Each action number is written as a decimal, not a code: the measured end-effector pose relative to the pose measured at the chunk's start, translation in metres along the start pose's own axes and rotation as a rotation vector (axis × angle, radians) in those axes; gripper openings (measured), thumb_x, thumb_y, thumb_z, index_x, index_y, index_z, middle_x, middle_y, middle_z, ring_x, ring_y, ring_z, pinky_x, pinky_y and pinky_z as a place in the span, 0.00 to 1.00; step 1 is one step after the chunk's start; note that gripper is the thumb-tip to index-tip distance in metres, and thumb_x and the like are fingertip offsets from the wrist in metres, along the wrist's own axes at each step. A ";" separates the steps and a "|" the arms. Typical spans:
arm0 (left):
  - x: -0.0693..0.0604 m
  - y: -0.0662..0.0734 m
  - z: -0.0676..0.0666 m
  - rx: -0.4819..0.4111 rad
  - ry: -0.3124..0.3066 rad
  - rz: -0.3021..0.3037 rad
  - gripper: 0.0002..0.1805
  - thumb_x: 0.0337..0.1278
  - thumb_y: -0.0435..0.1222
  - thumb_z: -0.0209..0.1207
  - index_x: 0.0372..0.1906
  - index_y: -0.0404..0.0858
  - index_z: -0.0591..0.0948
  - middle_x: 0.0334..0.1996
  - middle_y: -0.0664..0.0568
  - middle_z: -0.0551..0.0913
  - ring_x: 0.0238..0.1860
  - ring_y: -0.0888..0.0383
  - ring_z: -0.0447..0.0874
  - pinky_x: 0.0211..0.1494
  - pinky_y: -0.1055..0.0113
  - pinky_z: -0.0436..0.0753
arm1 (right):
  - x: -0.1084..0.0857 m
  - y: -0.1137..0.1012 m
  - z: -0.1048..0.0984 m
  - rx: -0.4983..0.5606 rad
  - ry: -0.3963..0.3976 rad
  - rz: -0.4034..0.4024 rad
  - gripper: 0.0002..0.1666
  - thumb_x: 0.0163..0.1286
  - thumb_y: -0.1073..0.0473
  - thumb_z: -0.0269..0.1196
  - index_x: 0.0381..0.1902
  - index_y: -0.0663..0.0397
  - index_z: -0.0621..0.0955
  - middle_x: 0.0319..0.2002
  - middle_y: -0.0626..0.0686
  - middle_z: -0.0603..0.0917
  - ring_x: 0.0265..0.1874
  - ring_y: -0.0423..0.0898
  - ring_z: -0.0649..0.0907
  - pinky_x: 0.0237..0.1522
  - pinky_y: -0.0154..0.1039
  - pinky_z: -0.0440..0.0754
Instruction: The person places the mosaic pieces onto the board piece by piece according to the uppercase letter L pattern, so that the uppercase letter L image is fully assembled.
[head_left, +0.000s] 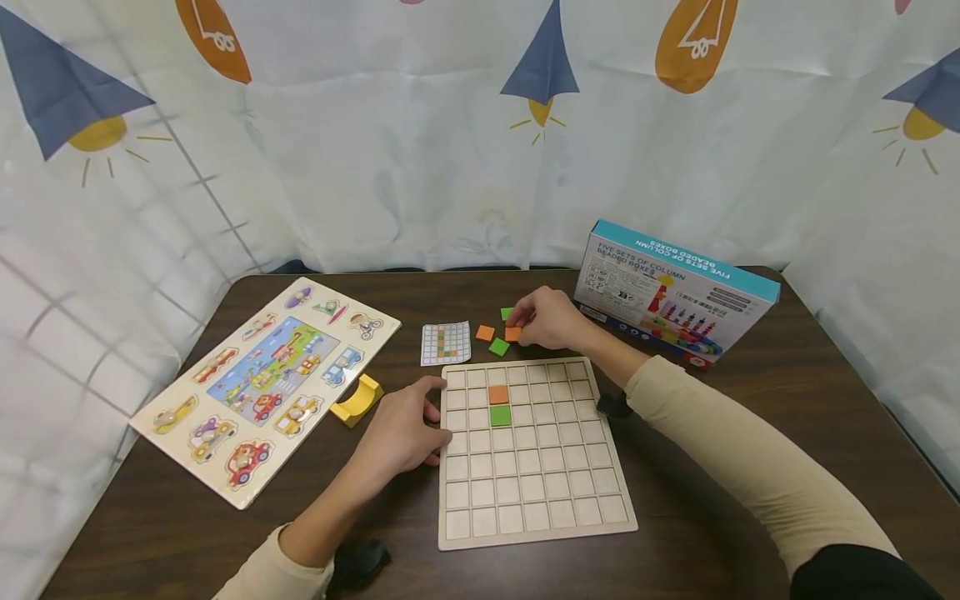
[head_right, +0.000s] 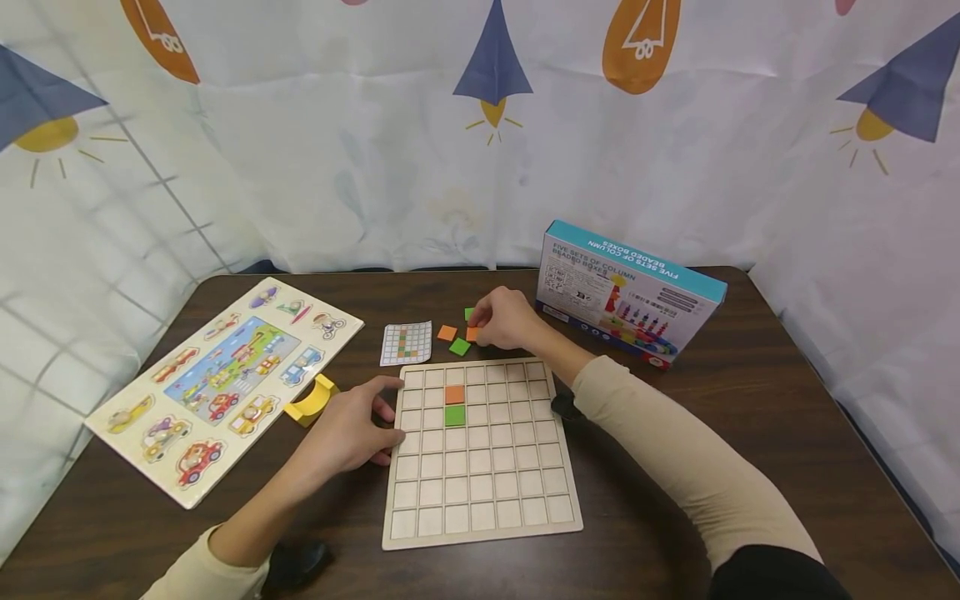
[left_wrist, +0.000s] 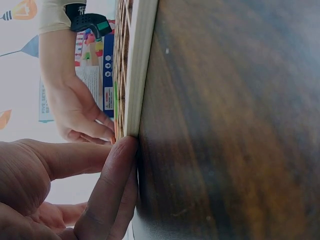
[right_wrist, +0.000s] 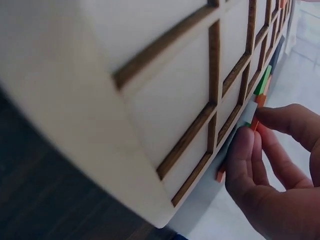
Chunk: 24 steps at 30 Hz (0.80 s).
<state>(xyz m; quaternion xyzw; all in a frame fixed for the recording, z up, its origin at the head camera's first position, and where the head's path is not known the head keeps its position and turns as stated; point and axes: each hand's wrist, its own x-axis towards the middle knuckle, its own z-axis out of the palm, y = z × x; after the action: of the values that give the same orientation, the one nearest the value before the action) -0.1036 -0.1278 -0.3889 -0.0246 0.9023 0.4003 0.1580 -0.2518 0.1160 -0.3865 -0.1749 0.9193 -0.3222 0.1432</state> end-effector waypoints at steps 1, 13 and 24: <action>0.000 0.000 0.000 0.000 0.000 0.001 0.39 0.51 0.25 0.73 0.71 0.36 0.73 0.37 0.44 0.79 0.17 0.57 0.84 0.20 0.65 0.87 | -0.001 0.001 -0.001 0.021 -0.004 -0.002 0.16 0.58 0.69 0.70 0.45 0.55 0.90 0.40 0.53 0.89 0.39 0.48 0.86 0.41 0.40 0.85; -0.001 -0.001 -0.001 0.000 0.005 0.020 0.39 0.50 0.25 0.72 0.71 0.36 0.73 0.37 0.44 0.80 0.16 0.57 0.84 0.20 0.65 0.87 | -0.014 0.007 -0.007 0.201 -0.020 -0.031 0.18 0.60 0.71 0.69 0.49 0.58 0.90 0.45 0.57 0.88 0.42 0.49 0.84 0.42 0.37 0.85; 0.000 -0.002 -0.001 0.010 0.001 0.025 0.39 0.51 0.26 0.72 0.71 0.36 0.73 0.37 0.44 0.80 0.16 0.58 0.84 0.20 0.66 0.87 | -0.028 0.005 -0.009 0.219 -0.021 -0.061 0.17 0.61 0.71 0.69 0.48 0.58 0.89 0.46 0.56 0.89 0.42 0.49 0.86 0.44 0.39 0.88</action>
<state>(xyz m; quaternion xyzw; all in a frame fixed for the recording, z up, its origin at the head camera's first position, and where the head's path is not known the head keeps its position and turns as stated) -0.1033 -0.1300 -0.3899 -0.0128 0.9046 0.3977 0.1527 -0.2311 0.1362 -0.3790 -0.1894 0.8712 -0.4232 0.1611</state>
